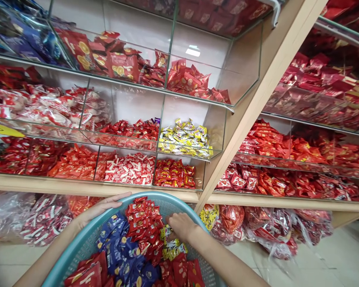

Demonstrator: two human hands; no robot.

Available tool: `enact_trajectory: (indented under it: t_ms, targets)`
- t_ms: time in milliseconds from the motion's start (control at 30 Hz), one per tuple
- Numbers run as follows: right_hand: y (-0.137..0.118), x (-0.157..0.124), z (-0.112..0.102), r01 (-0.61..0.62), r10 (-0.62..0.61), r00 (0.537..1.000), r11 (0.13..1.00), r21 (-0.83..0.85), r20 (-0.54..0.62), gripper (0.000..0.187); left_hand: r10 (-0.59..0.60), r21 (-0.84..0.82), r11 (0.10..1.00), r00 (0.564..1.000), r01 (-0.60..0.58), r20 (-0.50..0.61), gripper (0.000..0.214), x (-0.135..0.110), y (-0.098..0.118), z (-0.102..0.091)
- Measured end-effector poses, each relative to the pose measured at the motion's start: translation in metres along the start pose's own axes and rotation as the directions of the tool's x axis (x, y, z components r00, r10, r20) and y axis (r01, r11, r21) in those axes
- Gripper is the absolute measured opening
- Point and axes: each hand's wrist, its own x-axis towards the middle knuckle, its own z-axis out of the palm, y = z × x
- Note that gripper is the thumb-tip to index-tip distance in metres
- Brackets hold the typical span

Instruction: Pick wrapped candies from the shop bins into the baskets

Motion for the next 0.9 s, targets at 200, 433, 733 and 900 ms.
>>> enact_trajectory:
  t_ms: [200, 433, 733, 900]
  targets:
    - [0.001, -0.003, -0.006, -0.009, 0.009, 1.0, 1.0, -0.003, 0.012, 0.033, -0.008, 0.005, 1.0, 1.0, 0.008, 0.007, 0.051, 0.002, -0.002, -0.003]
    - [-0.003, -0.002, -0.013, 0.007, -0.007, 1.0, 1.0, -0.027, 0.016, 0.034, 0.01, 0.008, 1.0, 1.0, -0.01, 0.006, 0.05, 0.002, -0.002, -0.004]
    - [-0.002, -0.002, -0.01, -0.001, 0.001, 1.0, 0.999, -0.041, -0.004, 0.034, -0.01, -0.033, 0.999, 1.0, 0.011, 0.018, 0.051, 0.001, -0.002, -0.002]
    - [-0.004, -0.009, -0.01, -0.023, 0.022, 1.0, 0.999, -0.048, -0.013, 0.028, -0.013, -0.051, 0.999, 1.0, 0.013, 0.014, 0.049, 0.002, -0.002, -0.002]
